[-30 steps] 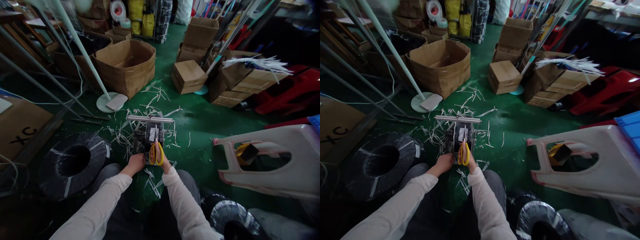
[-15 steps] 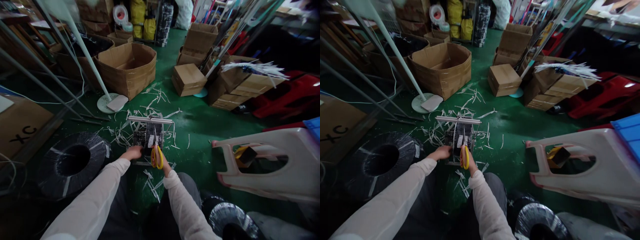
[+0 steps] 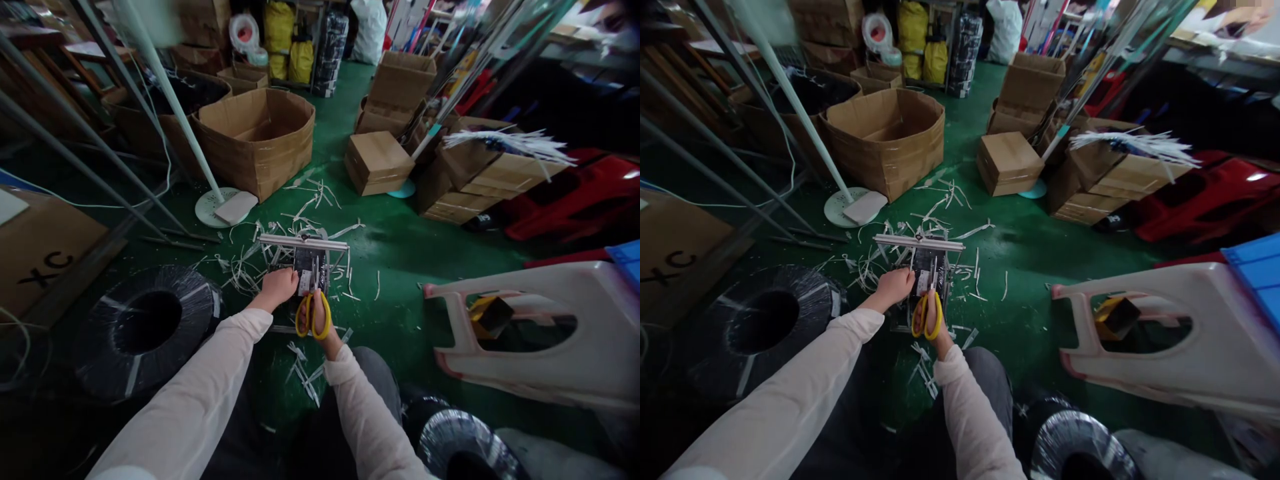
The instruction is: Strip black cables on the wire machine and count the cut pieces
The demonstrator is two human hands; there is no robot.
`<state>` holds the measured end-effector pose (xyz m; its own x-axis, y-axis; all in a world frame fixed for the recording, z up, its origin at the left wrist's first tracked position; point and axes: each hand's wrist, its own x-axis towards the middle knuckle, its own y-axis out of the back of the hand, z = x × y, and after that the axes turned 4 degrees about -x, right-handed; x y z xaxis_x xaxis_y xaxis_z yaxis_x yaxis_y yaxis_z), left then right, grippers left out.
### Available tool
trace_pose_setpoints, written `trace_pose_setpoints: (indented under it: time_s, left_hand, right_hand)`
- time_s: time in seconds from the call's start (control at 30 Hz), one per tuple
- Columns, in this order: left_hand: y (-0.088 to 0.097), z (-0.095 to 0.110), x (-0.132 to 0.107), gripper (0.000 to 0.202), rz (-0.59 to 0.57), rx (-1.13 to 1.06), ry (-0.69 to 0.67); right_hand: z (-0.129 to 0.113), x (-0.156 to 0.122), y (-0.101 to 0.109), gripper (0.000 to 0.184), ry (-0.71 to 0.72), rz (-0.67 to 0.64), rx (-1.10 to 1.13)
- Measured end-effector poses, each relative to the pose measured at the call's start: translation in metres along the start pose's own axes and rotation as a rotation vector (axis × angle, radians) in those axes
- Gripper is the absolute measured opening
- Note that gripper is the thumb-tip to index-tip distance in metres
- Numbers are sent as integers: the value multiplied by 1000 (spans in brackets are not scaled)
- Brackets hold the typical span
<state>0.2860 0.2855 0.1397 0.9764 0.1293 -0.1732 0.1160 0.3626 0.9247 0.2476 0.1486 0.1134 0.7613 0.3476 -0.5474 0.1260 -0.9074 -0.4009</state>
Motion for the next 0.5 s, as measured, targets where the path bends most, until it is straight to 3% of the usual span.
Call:
trace_pose_setpoints:
  time_s: [0.13, 0.5]
  left_hand:
    - [-2, 0, -6, 42, -18, 9, -2]
    - [-14, -1, -29, 38, -33, 24, -17]
  right_hand:
    - [-4, -8, 7, 59, -30, -34, 4]
    - [-2, -3, 3, 60, 1, 67, -58]
